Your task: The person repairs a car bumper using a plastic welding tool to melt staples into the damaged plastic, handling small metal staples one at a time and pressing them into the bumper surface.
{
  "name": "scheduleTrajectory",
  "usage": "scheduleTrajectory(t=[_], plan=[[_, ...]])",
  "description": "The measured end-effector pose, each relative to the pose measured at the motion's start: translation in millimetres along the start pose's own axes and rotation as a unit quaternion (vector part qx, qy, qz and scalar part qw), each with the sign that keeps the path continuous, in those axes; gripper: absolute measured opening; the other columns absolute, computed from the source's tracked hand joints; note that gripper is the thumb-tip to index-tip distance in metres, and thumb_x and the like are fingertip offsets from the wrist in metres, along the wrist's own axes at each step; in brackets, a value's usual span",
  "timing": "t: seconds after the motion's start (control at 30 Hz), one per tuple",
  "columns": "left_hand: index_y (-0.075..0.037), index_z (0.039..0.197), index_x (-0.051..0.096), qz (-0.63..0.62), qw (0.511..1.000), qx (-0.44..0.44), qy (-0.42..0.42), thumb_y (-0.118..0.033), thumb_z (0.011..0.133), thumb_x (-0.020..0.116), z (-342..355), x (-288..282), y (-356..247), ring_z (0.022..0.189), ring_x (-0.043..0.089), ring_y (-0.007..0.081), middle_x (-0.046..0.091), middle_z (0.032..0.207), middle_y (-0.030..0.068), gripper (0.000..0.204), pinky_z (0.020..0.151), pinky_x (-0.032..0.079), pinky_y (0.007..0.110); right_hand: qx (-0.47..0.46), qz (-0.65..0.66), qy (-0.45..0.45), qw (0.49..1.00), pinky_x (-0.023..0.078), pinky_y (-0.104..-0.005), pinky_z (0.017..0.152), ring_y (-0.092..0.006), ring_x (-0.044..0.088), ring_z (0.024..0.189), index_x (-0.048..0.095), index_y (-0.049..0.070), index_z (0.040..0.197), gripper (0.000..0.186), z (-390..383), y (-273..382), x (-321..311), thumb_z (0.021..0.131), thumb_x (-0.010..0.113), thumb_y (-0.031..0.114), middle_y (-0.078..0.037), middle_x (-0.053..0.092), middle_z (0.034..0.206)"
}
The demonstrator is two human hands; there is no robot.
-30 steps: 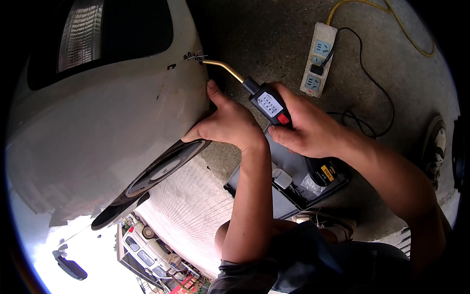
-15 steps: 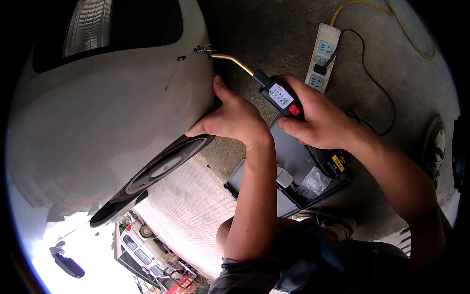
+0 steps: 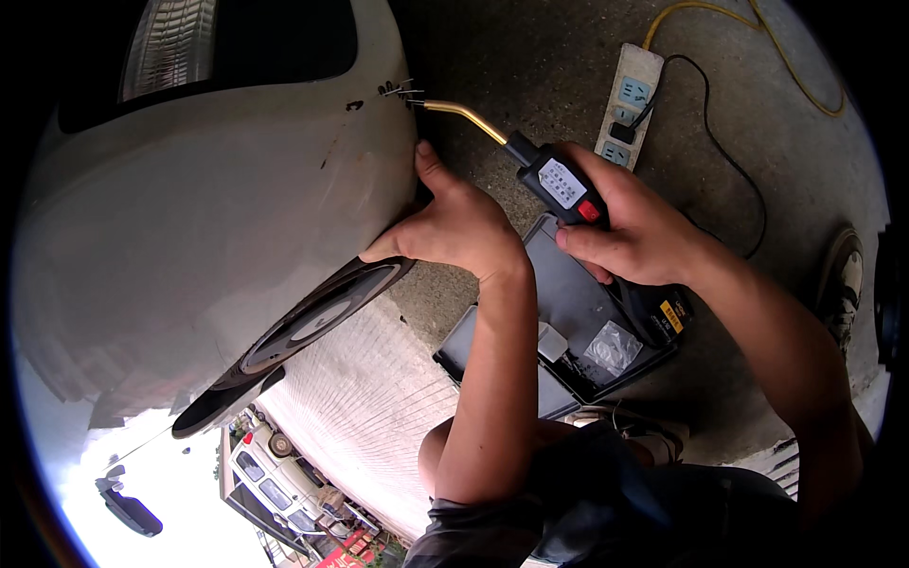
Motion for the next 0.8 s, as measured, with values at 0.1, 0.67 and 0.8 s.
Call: scheduleTrajectory(t=[0.1,0.67,0.8], plan=[[0.010,0.115,0.023,0.009,1.000,0.004,0.002,-0.009,0.080,0.077,0,-1,-2,0.099,0.061,0.0349,0.054,0.110,0.0293,0.067,0.090,0.051,0.037,-0.010,-0.015,-0.021,1.000,0.044,-0.0301,0.046,-0.0135,0.054,0.049,0.044,0.002,0.118,0.042,-5,0,-2,0.080,0.063,0.008,-0.005,0.054,0.069],[0.007,0.117,0.023,-0.005,0.998,-0.058,0.036,-0.015,0.079,0.079,-1,-6,-5,0.107,0.056,0.0328,0.048,0.118,0.0288,0.071,0.096,0.048,0.036,-0.012,-0.005,-0.028,1.000,0.046,-0.0310,0.048,-0.0139,0.056,0.051,0.044,0.004,0.117,0.040,-21,-12,-6,0.082,0.062,0.006,-0.005,0.054,0.072],[0.006,0.125,0.018,-0.037,0.996,-0.067,0.053,-0.014,0.080,0.078,0,-6,-1,0.112,0.053,0.0338,0.044,0.124,0.0292,0.078,0.102,0.044,0.040,0.000,-0.001,-0.028,1.000,0.047,-0.0307,0.047,-0.0139,0.056,0.050,0.044,0.005,0.117,0.039,-24,-13,-7,0.082,0.063,0.006,-0.006,0.054,0.074]])
Point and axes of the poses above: each hand's wrist, its own z-axis towards the middle knuckle, its own x-axis out of the palm, y = z × x, the point moved 5 cm from there along z, towards the middle knuckle
